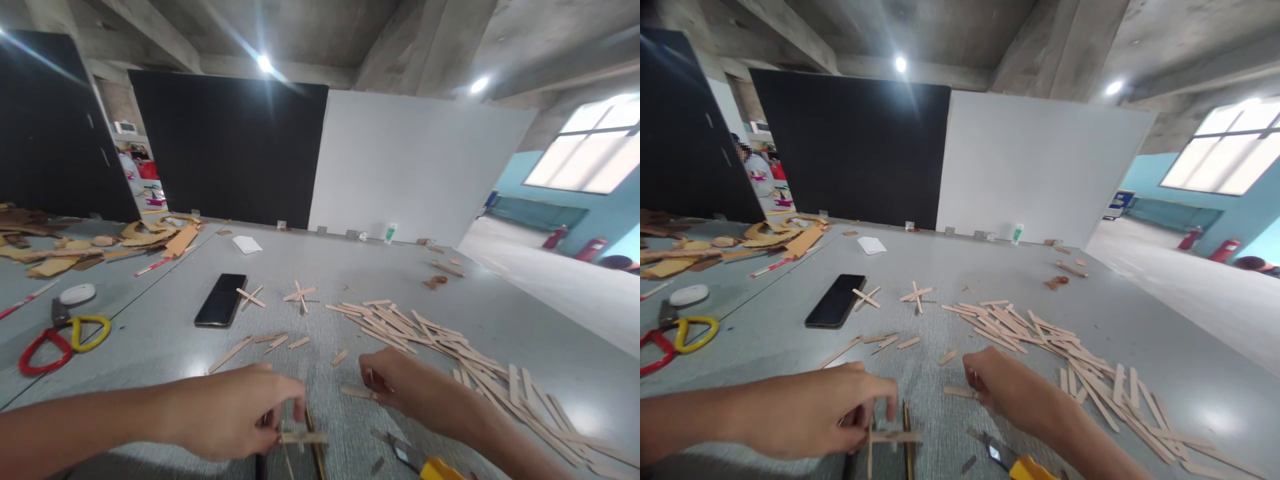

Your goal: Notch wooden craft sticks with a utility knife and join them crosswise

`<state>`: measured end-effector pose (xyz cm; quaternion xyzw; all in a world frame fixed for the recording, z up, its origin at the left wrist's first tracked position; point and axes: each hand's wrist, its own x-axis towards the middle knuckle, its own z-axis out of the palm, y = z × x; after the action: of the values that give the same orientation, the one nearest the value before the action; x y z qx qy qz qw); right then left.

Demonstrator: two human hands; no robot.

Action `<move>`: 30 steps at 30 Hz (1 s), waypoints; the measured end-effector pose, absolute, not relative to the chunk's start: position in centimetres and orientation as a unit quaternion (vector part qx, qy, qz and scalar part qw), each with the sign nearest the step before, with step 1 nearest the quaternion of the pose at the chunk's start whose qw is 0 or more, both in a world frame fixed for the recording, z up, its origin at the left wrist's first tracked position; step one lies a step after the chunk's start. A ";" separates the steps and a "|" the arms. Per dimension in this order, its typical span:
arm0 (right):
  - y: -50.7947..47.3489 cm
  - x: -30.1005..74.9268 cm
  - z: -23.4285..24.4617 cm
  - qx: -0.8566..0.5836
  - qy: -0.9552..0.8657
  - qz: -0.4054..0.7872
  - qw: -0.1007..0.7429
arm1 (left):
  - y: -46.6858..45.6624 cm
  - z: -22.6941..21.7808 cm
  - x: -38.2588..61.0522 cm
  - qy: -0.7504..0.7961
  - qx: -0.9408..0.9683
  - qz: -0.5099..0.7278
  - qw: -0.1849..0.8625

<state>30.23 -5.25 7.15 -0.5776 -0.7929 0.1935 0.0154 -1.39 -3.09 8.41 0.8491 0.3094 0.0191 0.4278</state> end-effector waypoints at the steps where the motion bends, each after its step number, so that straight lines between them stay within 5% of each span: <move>1: -5.1 30.3 7.2 -0.580 -0.790 0.199 0.010 | -3.1 8.4 -1.6 0.306 0.860 0.015 0.409; 13: -7.3 27.1 12.9 -0.537 -0.748 0.378 0.097 | -3.3 9.9 -2.7 0.297 0.896 -0.004 0.331; 18: -9.5 25.3 13.7 -0.519 -0.696 0.453 0.200 | -3.8 10.9 -2.0 0.333 0.784 -0.010 0.524; 22: -10.0 25.2 13.7 -0.519 -0.663 0.438 0.315 | -4.5 11.2 -1.6 0.283 0.695 0.100 0.654; 26: -9.8 26.0 13.9 -0.467 -0.633 0.457 0.414 | -5.4 11.3 -1.6 0.246 0.650 0.194 0.692; 30: -9.9 26.8 13.9 -0.412 -0.627 0.508 0.422 | -5.8 11.0 -1.6 0.246 0.647 0.224 0.687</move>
<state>26.80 -9.86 13.93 -0.4120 -0.6273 0.5082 0.4224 -1.59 -5.83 10.96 0.6465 0.2457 0.2241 0.6866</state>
